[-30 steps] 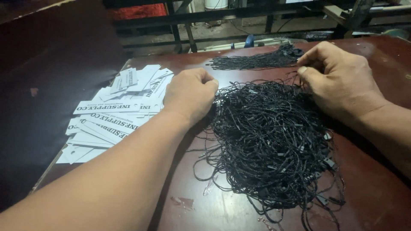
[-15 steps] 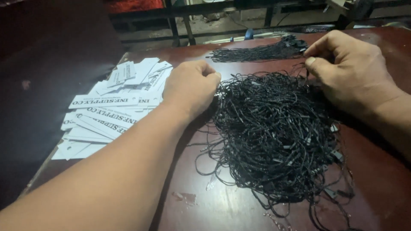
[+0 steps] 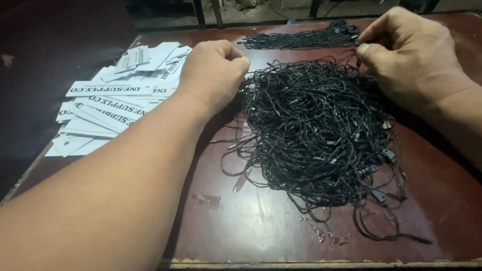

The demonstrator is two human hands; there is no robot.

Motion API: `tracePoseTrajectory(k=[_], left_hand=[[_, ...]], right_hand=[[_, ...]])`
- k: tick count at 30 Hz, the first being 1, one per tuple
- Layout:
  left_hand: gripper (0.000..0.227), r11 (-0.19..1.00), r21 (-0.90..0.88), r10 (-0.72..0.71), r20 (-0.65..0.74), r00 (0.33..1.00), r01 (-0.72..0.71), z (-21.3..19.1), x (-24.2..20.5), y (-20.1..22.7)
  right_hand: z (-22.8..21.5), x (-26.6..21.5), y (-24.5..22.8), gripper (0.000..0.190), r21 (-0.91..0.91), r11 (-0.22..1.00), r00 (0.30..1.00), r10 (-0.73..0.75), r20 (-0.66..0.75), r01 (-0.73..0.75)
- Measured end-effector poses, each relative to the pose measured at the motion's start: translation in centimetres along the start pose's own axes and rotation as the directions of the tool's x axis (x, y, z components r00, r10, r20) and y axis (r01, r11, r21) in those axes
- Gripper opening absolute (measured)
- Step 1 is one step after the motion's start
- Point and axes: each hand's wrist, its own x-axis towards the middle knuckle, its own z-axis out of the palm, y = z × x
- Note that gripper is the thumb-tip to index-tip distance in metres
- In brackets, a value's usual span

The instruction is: The person repeatedly picks tangled black cords from a large pile on a table, separates them by hand, and places the untangled cords into a growing pile to the right. White paper tags are visible on the left side of the table.

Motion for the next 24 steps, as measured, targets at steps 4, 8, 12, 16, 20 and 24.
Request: tracePoseTrajectory(k=[4,8,12,16,20,24], left_hand=[[0.019,0.999,0.023,0.047,-0.027,0.999,-0.047,0.4,0.6,-0.3],[0.016,1.000,-0.002,0.021,-0.017,1.000,-0.021,0.2,0.2,-0.2],[0.016,1.000,-0.001,0.026,-0.021,0.999,-0.026,0.3,0.3,-0.3],[0.019,0.999,0.019,0.033,-0.030,0.999,-0.033,0.1,0.3,-0.2],[0.019,0.999,0.040,0.022,-0.026,0.999,-0.021,0.1,0.3,0.0],[0.020,0.998,0.057,0.019,-0.011,1.000,-0.018,0.4,0.3,0.1]], right_hand=[[-0.2,-0.2,-0.1,0.003,-0.006,1.000,1.000,0.001,0.011,-0.001],[0.1,0.1,0.8,0.002,-0.009,0.999,0.999,-0.041,-0.003,0.041],[0.3,0.2,0.1,0.004,0.102,0.992,0.997,0.067,0.047,-0.072],[-0.1,0.4,-0.4,0.005,-0.055,0.995,0.997,-0.079,0.006,0.079],[-0.1,0.0,-1.4,0.007,0.031,0.999,1.000,-0.026,0.017,0.026],[-0.1,0.0,-0.7,0.006,0.060,0.998,0.999,-0.038,0.010,0.037]])
